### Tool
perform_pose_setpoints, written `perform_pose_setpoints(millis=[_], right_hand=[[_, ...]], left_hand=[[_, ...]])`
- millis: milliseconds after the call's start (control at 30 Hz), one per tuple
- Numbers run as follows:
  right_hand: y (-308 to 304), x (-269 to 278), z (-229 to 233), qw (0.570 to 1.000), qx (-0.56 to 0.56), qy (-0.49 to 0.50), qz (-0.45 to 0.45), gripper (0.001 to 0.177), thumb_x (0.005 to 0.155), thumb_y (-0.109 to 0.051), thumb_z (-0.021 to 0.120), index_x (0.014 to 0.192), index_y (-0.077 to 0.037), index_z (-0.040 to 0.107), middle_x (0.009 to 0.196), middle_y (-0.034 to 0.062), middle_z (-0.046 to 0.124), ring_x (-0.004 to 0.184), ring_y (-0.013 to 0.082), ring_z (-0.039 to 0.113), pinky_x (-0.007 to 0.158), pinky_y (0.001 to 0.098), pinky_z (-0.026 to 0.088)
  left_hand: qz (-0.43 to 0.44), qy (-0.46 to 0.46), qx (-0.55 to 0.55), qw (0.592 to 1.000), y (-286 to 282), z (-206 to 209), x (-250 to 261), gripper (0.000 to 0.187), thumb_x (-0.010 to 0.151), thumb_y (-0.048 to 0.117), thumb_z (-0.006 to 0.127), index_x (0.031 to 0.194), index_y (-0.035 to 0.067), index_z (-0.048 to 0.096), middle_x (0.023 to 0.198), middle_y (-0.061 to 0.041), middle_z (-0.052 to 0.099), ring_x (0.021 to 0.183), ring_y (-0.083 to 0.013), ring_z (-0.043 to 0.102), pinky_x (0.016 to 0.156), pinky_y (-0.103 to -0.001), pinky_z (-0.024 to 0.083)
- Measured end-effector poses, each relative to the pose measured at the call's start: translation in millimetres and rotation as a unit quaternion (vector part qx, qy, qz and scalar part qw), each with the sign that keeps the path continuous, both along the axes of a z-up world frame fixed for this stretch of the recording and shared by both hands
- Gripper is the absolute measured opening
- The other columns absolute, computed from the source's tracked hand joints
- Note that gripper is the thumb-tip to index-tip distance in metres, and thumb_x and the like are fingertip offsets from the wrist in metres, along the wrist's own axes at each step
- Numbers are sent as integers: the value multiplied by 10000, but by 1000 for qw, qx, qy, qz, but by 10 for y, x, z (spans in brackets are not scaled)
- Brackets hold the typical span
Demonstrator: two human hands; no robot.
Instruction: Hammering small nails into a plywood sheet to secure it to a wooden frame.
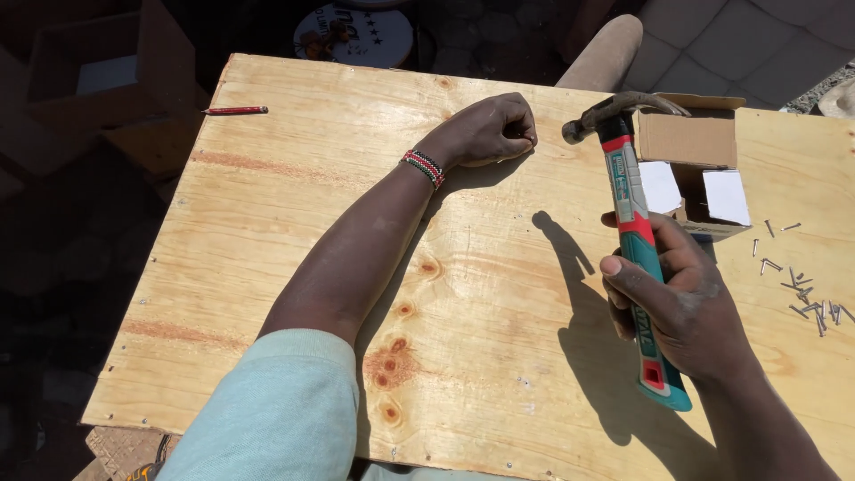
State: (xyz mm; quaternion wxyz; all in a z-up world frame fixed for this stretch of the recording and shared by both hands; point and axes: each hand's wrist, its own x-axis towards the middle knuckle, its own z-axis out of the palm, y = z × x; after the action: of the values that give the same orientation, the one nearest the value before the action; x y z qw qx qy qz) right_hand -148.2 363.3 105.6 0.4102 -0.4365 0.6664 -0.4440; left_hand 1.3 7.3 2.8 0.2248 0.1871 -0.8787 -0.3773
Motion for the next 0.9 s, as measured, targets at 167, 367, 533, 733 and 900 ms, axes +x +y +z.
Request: perform_pose_setpoints(millis=[167,367,533,733,900], right_hand=[[-309,141,281,994,48,91,21,585,1125,-337,643,1632,-96,481,833,240,716,631,391,722,582,528,634],[-488,104,156,984,63,168,7,396,1207,-395,596,1542,-183,604,724,130,665,461,271,568,503,438,492],[-540,121,209,985,53,162,24,738,1183,-331,581,1894,-326,385,833,183,714,469,301,597,522,445,512],[-563,197,219,971,116,207,16,824,1177,-426,555,1958,-468,294,936,142,787,562,294,637,682,454,575],[-612,272,444,946,204,252,12,811,1177,-499,503,1959,-573,302,1031,117,808,695,324,691,826,477,570]], left_hand=[[-13,9,-33,999,-38,-91,-29,84,1067,165,834,997,195,800,1164,40,708,933,-115,685,823,-274,559],[-9,11,-35,999,-55,-43,-5,88,1081,162,828,1004,187,793,1211,24,734,948,-137,729,811,-290,565],[-13,1,-39,999,-61,-52,4,68,1072,171,807,1014,198,784,1210,16,730,997,-152,740,855,-304,590],[-22,18,-65,997,-71,-94,-3,148,1084,129,846,1000,167,730,1194,-3,722,955,-162,748,788,-312,585],[-15,-8,-88,996,-93,-116,-22,135,1117,200,823,1032,146,733,1196,0,675,881,-176,642,733,-336,506]])
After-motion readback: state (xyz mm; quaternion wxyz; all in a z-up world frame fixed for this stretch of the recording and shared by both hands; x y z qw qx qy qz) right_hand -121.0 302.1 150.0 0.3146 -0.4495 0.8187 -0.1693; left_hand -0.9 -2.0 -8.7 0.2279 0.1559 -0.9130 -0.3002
